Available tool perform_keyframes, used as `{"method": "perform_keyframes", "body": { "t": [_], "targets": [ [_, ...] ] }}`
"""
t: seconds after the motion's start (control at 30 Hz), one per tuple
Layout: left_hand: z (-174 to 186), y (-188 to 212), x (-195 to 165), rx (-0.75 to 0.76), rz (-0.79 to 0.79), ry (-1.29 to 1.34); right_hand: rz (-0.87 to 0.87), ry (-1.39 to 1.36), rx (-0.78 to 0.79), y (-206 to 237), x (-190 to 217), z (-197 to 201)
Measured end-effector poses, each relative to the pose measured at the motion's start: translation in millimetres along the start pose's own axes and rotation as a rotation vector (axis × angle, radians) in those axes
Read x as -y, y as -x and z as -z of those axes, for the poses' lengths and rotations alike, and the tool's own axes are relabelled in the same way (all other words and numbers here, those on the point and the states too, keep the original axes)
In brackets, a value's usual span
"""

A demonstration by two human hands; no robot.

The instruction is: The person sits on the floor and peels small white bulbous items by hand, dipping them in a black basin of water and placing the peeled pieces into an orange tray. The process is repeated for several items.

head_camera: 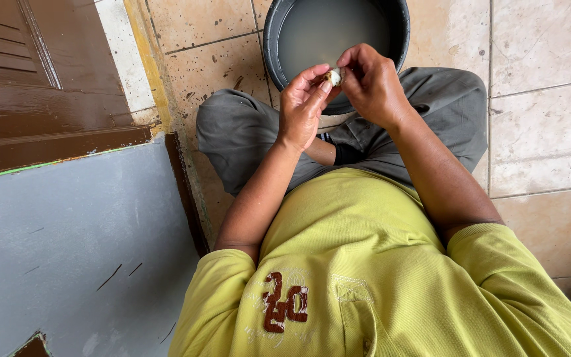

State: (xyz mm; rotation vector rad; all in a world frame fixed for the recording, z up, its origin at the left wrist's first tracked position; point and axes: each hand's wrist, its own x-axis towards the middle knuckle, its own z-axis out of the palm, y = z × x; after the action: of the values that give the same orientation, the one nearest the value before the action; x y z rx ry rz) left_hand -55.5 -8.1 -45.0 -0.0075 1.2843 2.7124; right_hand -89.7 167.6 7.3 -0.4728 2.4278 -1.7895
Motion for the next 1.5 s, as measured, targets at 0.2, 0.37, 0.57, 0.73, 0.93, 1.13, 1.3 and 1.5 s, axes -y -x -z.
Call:
{"method": "perform_keyframes", "body": {
  "t": [0.2,0.37,0.57,0.73,0.93,1.13,1.3,1.5],
  "targets": [
    [1.4,-1.2,2.1,-0.016,-0.005,0.067,0.171,0.269,-0.162,-7.0,-12.6,-0.3],
    [3.3,-6.4,7.2,-0.078,-0.097,-0.147,-0.108,-0.019,-0.046,-0.7,-1.1,0.8],
    [-5.6,-1.6,10.3,-0.067,-0.318,-0.409,-0.113,-0.171,-0.031,1.9,4.1,-6.5],
    [-12.5,5.6,8.7,-0.058,-0.439,-0.619,0.188,0.215,-0.114,2.4,3.7,-5.8],
    [-9.0,6.5,11.3,-0.05,-0.356,-0.487,0.048,0.189,-0.063,3.0,2.9,-2.7],
    [10.1,0.8,5.7,-0.017,-0.01,0.128,-0.09,-0.064,-0.004,1.1,-14.7,-0.8],
    [20.5,-3.0,-1.3,0.055,0.068,0.229,0.174,0.434,-0.128,-8.4,-15.5,7.9],
    [21.2,-6.8,1.7,0.059,0.069,0.087,0.068,0.12,0.084,-3.1,13.2,7.2]
  ]
}}
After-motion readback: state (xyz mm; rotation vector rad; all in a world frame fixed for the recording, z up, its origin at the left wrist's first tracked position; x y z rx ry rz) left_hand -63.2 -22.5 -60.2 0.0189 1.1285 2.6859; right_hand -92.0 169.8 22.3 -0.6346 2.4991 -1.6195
